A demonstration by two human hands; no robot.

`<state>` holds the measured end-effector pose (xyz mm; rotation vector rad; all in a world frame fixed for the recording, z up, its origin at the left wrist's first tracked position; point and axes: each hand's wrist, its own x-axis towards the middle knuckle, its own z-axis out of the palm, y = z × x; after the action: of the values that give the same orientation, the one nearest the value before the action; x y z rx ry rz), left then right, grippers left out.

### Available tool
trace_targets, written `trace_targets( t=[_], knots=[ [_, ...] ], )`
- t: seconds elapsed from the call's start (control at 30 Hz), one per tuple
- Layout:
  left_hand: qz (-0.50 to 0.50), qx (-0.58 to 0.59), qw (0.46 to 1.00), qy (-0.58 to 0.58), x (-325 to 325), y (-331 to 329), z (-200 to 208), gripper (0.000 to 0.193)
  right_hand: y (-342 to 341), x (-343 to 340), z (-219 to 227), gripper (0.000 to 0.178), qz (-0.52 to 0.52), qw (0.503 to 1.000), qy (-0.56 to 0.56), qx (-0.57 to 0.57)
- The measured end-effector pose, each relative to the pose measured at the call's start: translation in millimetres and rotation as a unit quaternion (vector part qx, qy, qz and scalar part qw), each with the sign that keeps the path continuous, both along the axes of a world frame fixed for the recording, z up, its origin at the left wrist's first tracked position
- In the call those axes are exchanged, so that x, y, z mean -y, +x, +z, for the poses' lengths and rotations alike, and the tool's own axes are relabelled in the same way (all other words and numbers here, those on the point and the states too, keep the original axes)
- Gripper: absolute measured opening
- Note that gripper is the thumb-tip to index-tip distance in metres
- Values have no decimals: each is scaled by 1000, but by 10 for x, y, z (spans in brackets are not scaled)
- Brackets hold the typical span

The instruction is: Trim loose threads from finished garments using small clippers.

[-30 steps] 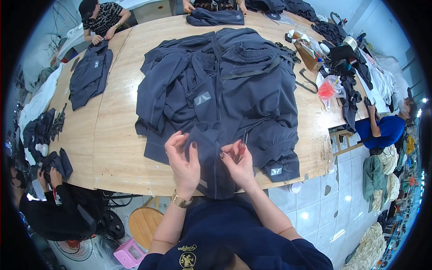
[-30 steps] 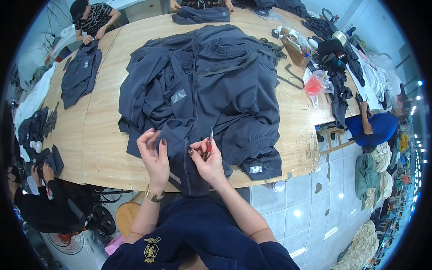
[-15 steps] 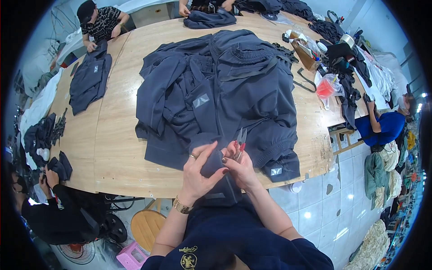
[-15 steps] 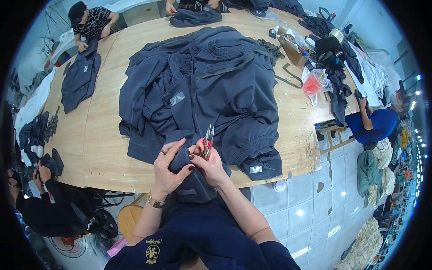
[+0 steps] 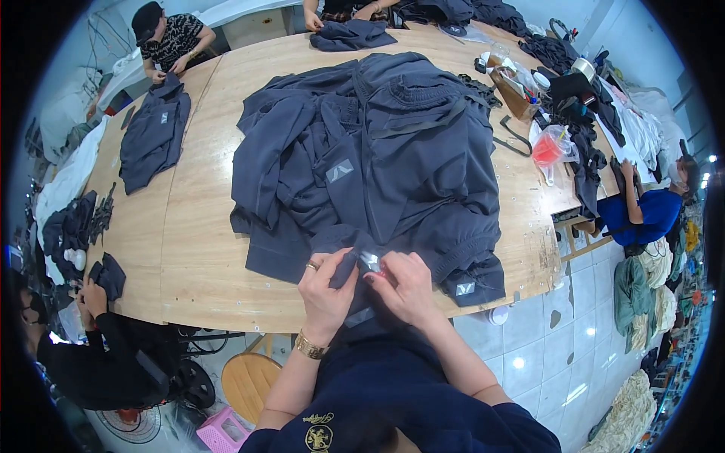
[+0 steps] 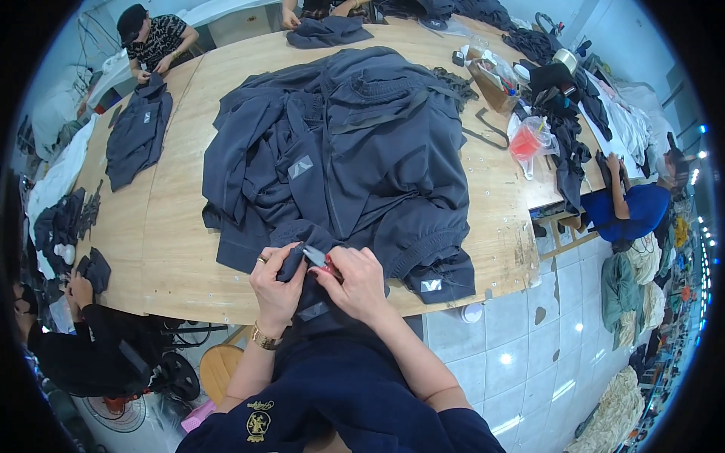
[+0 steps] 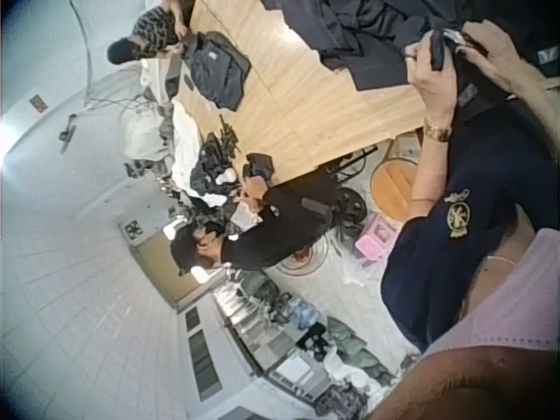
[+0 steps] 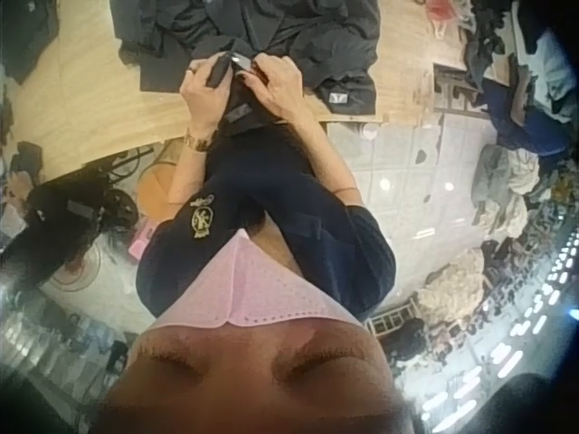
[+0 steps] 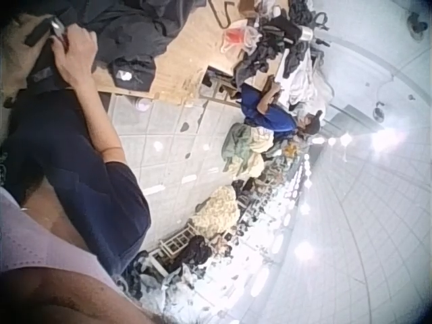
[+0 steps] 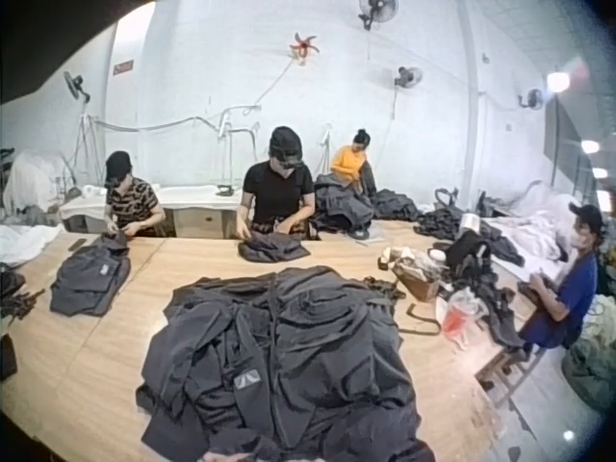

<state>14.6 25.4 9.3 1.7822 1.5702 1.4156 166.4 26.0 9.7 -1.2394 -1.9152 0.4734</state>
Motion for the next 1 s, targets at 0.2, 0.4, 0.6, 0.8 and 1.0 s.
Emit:
trace_targets(
  t=[0.2, 0.4, 0.6, 0.8, 1.0],
  knots=[
    [3, -10, 1000, 10, 11, -14, 0, 29, -13, 21, 16, 29, 3, 998, 19, 53],
    [-13, -31, 999, 5, 18, -31, -33, 34, -40, -5, 37, 30, 1, 997, 40, 68],
    [-12, -37, 999, 16, 6, -39, -20, 34, -49, 3, 74, 29, -13, 998, 30, 58],
    [20, -26, 999, 16, -16, -33, -42, 25, -66, 30, 36, 29, -38, 997, 24, 55],
    [18, -22, 999, 15, 12, -47, -63, 25, -89, 23, 36, 30, -34, 996, 50, 70]
  ],
)
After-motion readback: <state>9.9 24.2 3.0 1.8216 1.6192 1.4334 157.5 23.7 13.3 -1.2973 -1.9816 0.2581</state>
